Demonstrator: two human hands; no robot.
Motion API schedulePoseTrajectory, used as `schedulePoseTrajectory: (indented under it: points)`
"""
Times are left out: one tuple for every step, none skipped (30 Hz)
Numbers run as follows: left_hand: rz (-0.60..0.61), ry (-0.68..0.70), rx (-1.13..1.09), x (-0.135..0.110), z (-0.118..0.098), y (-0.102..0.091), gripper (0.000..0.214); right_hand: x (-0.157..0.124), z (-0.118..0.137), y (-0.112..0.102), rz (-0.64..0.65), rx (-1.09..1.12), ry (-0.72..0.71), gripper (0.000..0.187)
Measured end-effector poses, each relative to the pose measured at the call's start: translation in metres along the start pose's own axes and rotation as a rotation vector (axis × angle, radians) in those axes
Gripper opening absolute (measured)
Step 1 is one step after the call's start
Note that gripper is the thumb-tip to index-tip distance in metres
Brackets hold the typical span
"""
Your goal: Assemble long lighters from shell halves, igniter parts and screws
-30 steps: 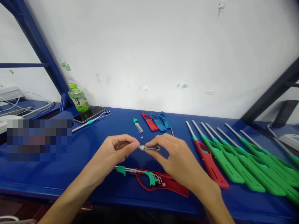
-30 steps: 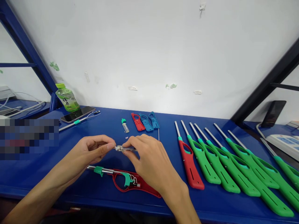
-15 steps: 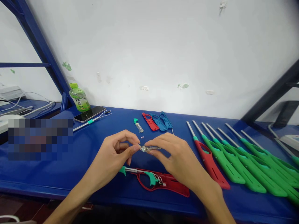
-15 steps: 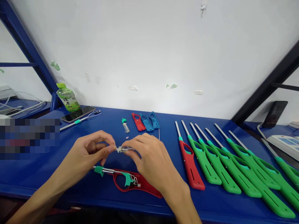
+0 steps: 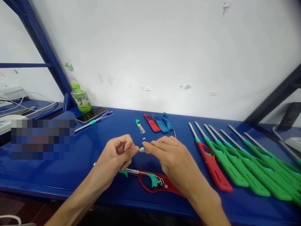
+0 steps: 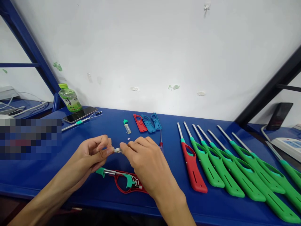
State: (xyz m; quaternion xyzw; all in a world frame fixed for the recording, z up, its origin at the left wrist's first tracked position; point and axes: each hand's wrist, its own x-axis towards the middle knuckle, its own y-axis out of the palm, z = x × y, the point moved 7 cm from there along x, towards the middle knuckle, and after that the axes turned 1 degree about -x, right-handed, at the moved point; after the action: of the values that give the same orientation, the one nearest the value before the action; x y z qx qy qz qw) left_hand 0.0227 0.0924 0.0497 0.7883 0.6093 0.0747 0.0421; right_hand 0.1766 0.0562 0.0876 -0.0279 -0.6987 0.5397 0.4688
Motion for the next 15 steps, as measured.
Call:
schedulePoseTrajectory:
  points:
    - [-0.001,-0.018,-0.007,0.0,0.0,-0.001,0.057,0.001,0.002,0.0,-0.001,-0.025,-0.008,0.04]
    - [-0.003,-0.033,-0.011,0.001,0.0,-0.001,0.058,0.002,0.004,0.001,-0.003,-0.044,-0.016,0.04]
    - [-0.003,-0.045,-0.013,0.001,0.001,-0.002,0.057,0.002,0.006,0.002,-0.005,-0.06,-0.022,0.04]
    - [-0.003,-0.059,-0.017,0.002,0.001,-0.003,0.057,0.003,0.007,0.002,-0.009,-0.074,-0.025,0.041]
    - [-0.002,-0.072,-0.022,0.002,0.001,-0.003,0.058,0.004,0.009,0.003,-0.013,-0.088,-0.027,0.041]
    - [-0.003,-0.082,-0.028,0.002,0.002,-0.004,0.058,0.004,0.01,0.003,-0.022,-0.102,-0.029,0.042]
    - [-0.005,-0.092,-0.034,0.003,0.002,-0.005,0.059,0.004,0.011,0.002,-0.032,-0.115,-0.03,0.042]
    - [-0.009,-0.101,-0.041,0.003,0.003,-0.006,0.059,0.005,0.012,0.002,-0.042,-0.125,-0.032,0.041]
    - [-0.013,-0.11,-0.048,0.003,0.003,-0.006,0.06,0.005,0.014,0.002,-0.05,-0.131,-0.035,0.041]
    - [-0.018,-0.118,-0.054,0.003,0.004,-0.007,0.06,0.005,0.015,0.001,-0.057,-0.134,-0.038,0.04]
    - [-0.022,-0.126,-0.06,0.002,0.005,-0.008,0.061,0.005,0.016,0.001,-0.06,-0.137,-0.039,0.04]
    - [-0.024,-0.135,-0.066,0.002,0.005,-0.009,0.061,0.005,0.017,0.001,-0.062,-0.142,-0.038,0.04]
    - [-0.024,-0.146,-0.07,0.002,0.007,-0.01,0.062,0.005,0.018,0.001,-0.059,-0.15,-0.036,0.039]
    - [-0.023,-0.157,-0.074,0.002,0.008,-0.011,0.062,0.005,0.019,0.002,-0.056,-0.16,-0.033,0.039]
    - [-0.022,-0.17,-0.078,0.002,0.009,-0.011,0.063,0.006,0.021,0.002,-0.048,-0.17,-0.03,0.038]
